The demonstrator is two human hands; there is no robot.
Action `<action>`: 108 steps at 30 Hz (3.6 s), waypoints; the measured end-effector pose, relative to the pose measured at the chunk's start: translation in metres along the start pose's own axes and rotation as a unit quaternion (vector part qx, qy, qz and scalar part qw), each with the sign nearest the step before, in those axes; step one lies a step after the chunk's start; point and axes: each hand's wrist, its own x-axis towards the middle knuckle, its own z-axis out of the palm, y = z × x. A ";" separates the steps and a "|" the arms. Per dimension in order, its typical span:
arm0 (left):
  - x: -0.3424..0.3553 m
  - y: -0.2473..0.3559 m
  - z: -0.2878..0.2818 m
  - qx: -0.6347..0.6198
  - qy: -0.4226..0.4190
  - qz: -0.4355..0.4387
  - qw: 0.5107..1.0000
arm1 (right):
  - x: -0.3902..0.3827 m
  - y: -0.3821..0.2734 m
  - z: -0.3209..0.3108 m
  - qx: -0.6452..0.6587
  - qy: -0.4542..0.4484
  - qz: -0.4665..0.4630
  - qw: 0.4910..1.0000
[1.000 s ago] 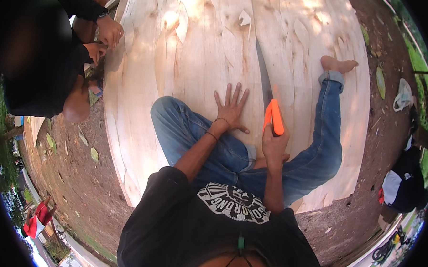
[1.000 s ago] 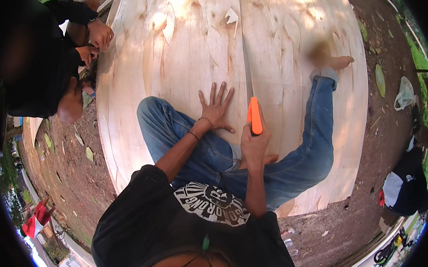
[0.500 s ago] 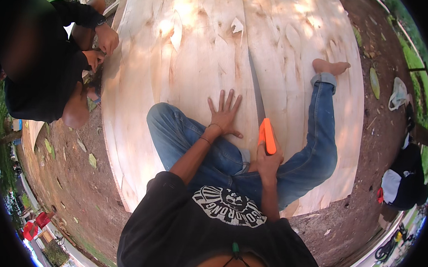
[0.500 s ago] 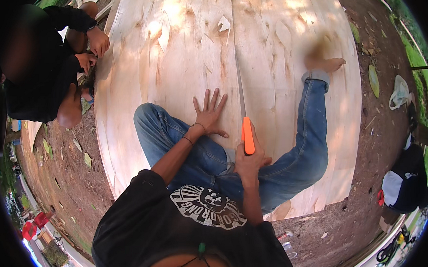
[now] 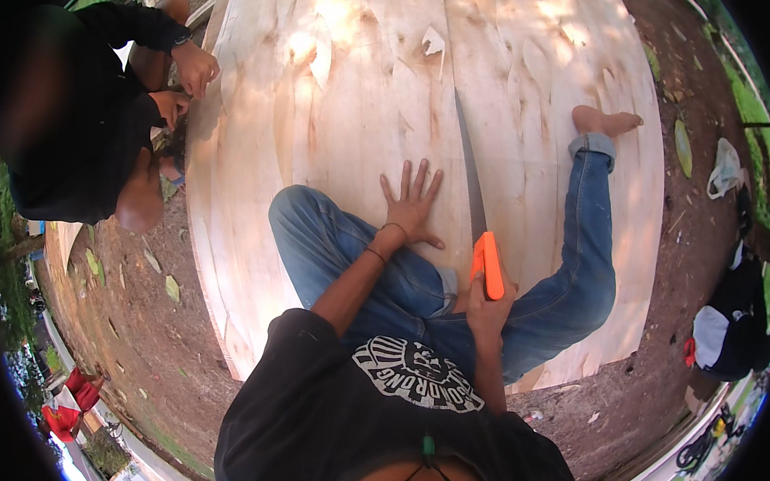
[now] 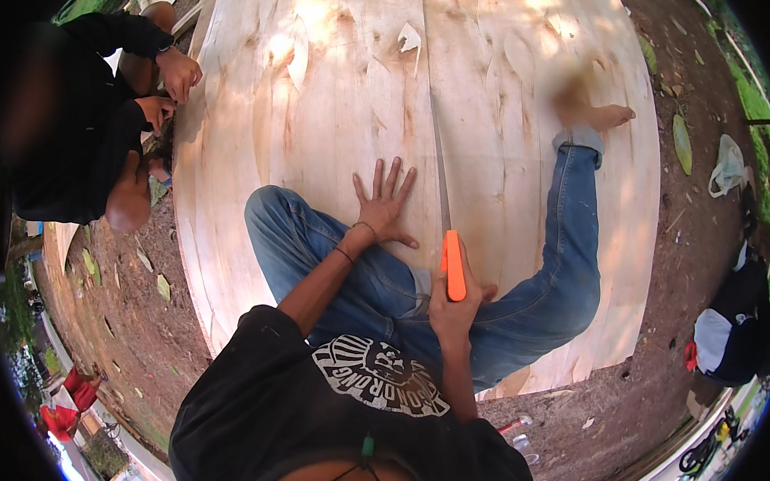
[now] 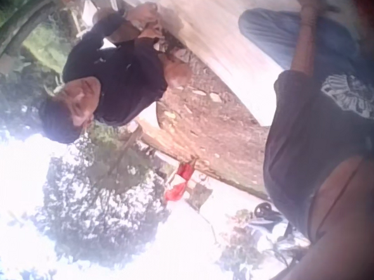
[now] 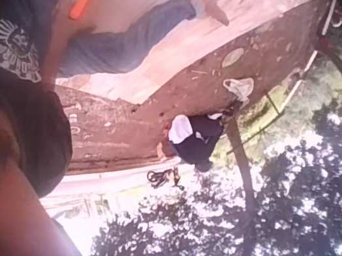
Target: The person sits on a large plywood sheet and uses a hand saw to cut along a marked line. Another person sits nearby and observes the process.
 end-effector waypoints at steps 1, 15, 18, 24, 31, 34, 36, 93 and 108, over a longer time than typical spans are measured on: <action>-0.004 0.003 0.001 -0.002 -0.002 0.006 1.000 | 0.007 0.003 0.005 0.015 0.005 0.019 1.000; -0.003 0.001 0.004 -0.006 0.009 0.010 1.000 | 0.006 -0.001 -0.002 -0.092 0.014 -0.104 0.990; -0.003 0.004 0.002 -0.004 0.005 0.019 1.000 | 0.064 0.011 0.033 0.026 0.028 -0.036 0.999; 0.001 0.004 0.004 -0.001 0.017 0.015 1.000 | 0.056 0.004 0.025 0.012 0.025 -0.015 1.000; -0.003 0.000 0.004 0.007 0.014 0.005 1.000 | 0.013 -0.004 0.001 -0.090 0.014 -0.102 0.991; -0.004 0.011 -0.004 -0.005 -0.010 0.007 1.000 | 0.065 0.006 0.024 0.037 0.013 0.016 0.999; 0.001 0.009 -0.004 -0.006 0.015 0.021 1.000 | 0.071 0.012 0.027 0.049 0.024 0.024 0.998; -0.005 0.001 0.008 -0.005 0.003 0.007 1.000 | -0.015 -0.022 -0.013 -0.048 0.032 0.003 0.998; -0.005 -0.005 -0.005 -0.026 0.041 0.021 0.999 | 0.015 -0.010 0.013 0.022 0.048 0.098 0.994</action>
